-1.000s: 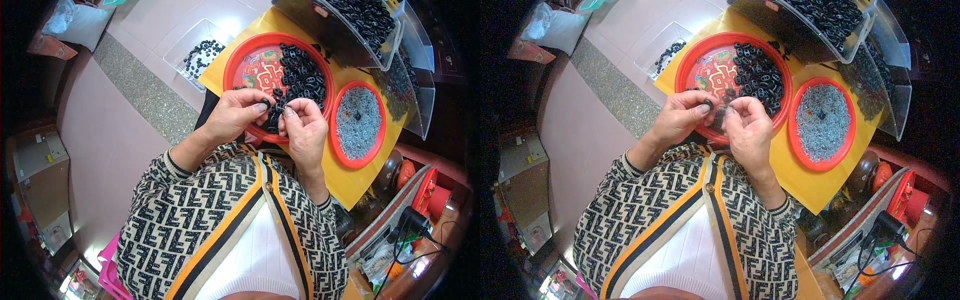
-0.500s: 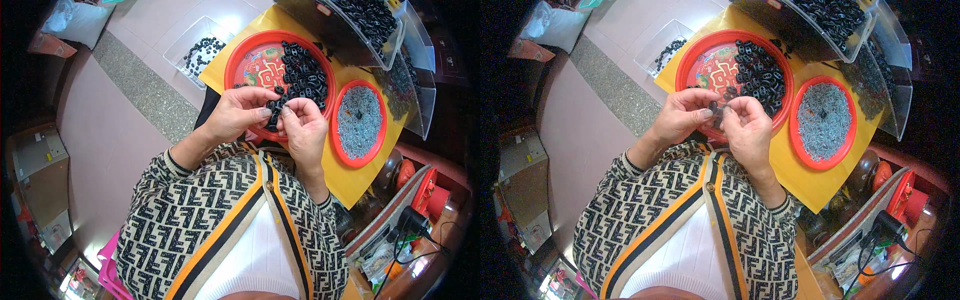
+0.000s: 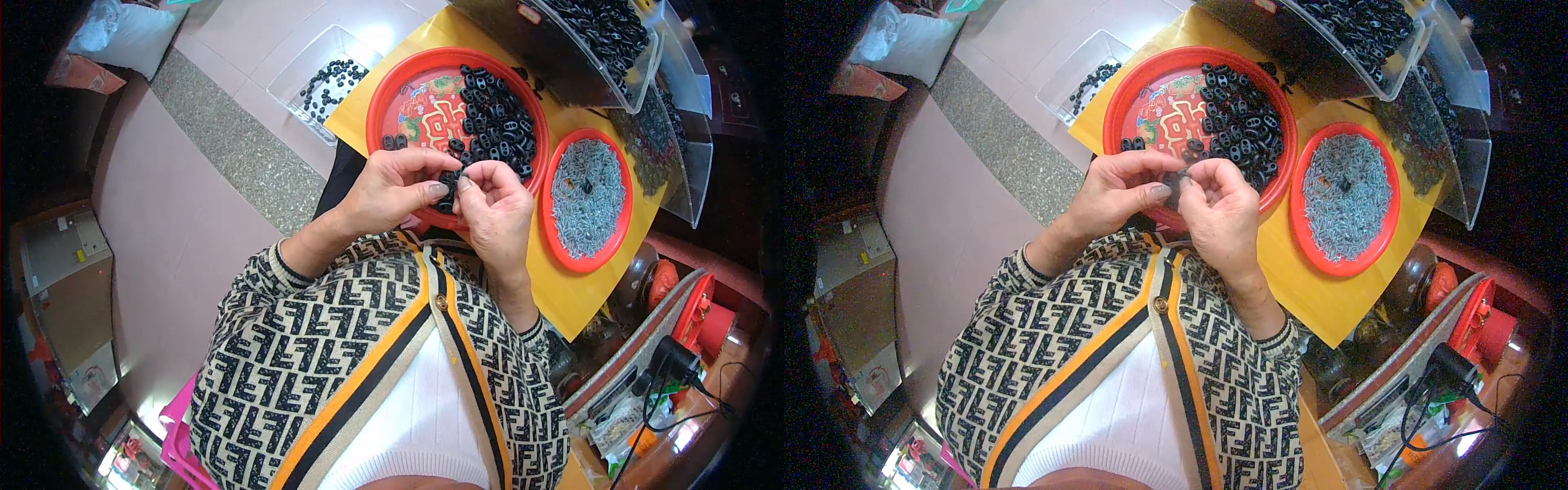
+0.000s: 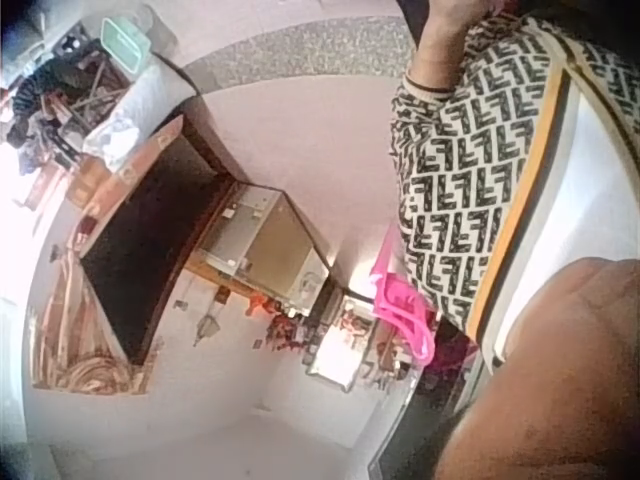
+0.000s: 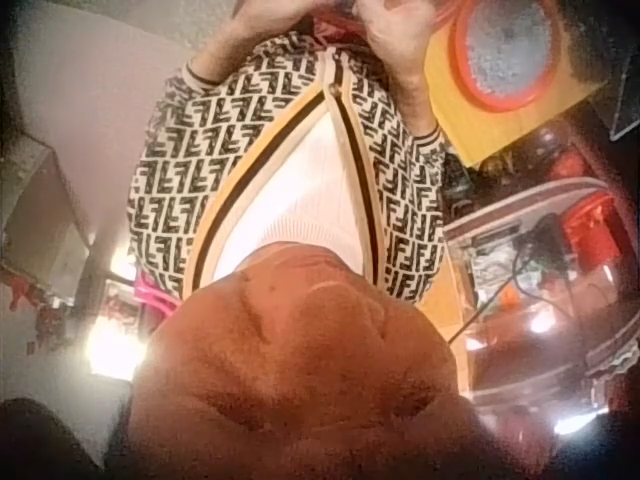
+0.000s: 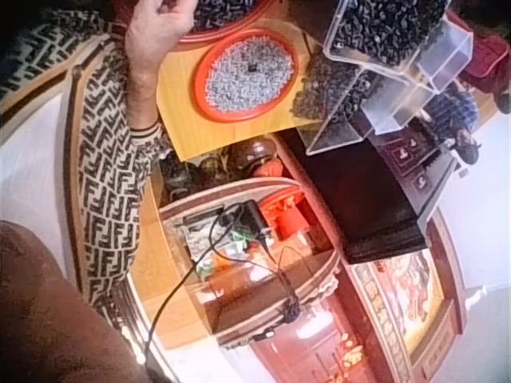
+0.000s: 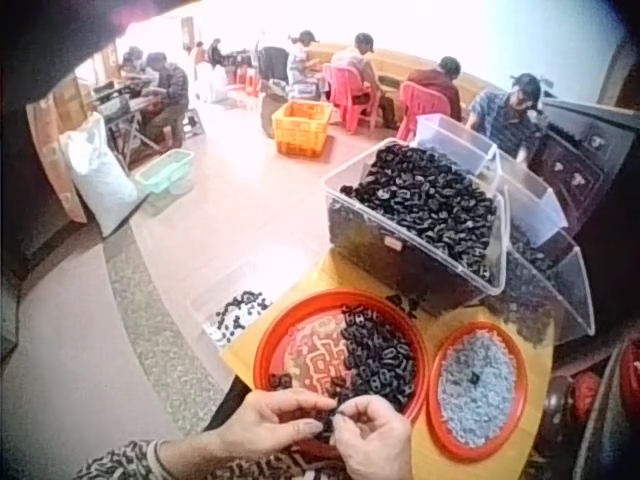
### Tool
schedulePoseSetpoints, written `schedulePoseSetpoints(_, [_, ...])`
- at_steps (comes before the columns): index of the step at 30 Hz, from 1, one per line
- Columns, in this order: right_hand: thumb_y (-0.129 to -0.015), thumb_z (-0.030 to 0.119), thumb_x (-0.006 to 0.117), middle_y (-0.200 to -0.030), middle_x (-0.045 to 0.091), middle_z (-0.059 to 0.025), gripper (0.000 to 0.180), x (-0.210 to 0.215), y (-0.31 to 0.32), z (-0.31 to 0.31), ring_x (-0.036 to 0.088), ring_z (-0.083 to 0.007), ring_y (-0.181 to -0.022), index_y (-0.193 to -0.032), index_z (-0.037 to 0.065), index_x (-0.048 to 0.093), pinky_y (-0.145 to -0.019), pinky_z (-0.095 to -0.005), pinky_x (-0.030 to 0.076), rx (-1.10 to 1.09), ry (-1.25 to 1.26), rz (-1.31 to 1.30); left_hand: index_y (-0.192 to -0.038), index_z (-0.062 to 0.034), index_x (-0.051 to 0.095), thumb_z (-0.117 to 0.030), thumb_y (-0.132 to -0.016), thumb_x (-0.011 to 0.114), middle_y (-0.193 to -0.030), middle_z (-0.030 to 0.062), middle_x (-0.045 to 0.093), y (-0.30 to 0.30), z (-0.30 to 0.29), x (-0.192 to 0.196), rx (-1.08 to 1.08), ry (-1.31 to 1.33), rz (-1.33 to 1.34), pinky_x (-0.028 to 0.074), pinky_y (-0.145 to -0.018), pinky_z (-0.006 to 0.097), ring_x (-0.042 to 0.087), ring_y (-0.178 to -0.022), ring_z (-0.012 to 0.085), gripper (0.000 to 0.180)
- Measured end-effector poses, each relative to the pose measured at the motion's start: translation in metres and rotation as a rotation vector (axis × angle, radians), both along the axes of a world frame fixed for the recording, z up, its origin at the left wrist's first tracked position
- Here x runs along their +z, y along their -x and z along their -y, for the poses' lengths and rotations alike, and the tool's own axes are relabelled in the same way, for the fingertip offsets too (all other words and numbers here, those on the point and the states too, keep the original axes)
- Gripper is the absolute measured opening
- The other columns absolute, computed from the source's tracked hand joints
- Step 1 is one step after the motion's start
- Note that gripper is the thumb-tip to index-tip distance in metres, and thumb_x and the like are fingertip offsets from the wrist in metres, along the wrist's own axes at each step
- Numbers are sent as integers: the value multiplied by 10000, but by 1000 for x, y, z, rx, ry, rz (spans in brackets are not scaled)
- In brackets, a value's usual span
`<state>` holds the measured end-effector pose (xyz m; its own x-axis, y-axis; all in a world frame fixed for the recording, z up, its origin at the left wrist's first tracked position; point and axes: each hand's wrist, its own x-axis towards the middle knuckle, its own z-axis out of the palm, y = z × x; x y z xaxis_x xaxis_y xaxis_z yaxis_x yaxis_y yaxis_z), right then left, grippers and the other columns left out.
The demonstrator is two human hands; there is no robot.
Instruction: The person assembles plastic components by hand, picking up pieces from trays and joining them together.
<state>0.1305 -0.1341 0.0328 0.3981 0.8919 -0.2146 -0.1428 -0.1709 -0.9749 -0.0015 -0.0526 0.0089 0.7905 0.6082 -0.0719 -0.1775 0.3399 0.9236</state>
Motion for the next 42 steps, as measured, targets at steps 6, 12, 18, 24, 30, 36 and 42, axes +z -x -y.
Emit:
schedulePoseSetpoints(6, [-807,6,536,-718,524,28,37,3,2,-1,470,0,-585,-838,-1,517,-493,-137,375,12,32,7,-991,34,514,16,-806,560,-853,38,572,-4,3,-4,67,53,111,470,-696,202,558,-786,80,191])
schedulePoseSetpoints(12, [-811,18,545,-711,553,-3,45,3,1,-3,506,-21,-566,-848,3,526,-466,-146,404,7,56,-62,-971,28,510,-1,-810,563,-822,48,579,-4,2,-4,47,68,97,476,-676,208,571,-762,90,172])
schedulePoseSetpoints(18, [-812,41,556,-647,561,-13,52,-2,-12,-4,505,-36,-505,-848,7,541,-423,-148,402,82,44,-227,-960,25,521,-20,-810,573,-813,44,582,-3,2,-4,39,96,52,472,-654,196,567,-744,81,165])
schedulePoseSetpoints(24, [-813,49,555,-634,562,-11,54,4,-11,-5,499,-32,-487,-847,8,545,-410,-142,399,106,80,-150,-954,20,531,-24,-806,580,-807,33,581,-3,2,-5,48,68,42,456,-619,181,551,-721,62,162])
schedulePoseSetpoints(30, [-808,40,558,-641,566,-13,41,4,-12,-7,505,-36,-502,-831,7,550,-427,-147,411,68,59,-155,-982,21,518,-33,-806,583,-883,50,584,-1,0,-8,15,52,32,482,-718,227,577,-804,102,195])
schedulePoseSetpoints(36, [-802,31,562,-652,571,-17,33,4,-14,-5,514,-39,-518,-823,6,554,-433,-149,414,96,25,-178,-978,19,520,-24,-801,585,-882,43,580,-2,0,-8,2,57,22,480,-713,222,572,-801,95,193])
schedulePoseSetpoints(42, [-799,28,561,-636,569,-13,23,7,-12,-5,513,-38,-506,-808,7,556,-434,-152,420,107,94,-117,-979,19,518,-18,-801,583,-887,43,578,-2,1,-11,28,-2,21,482,-714,225,570,-806,95,193])
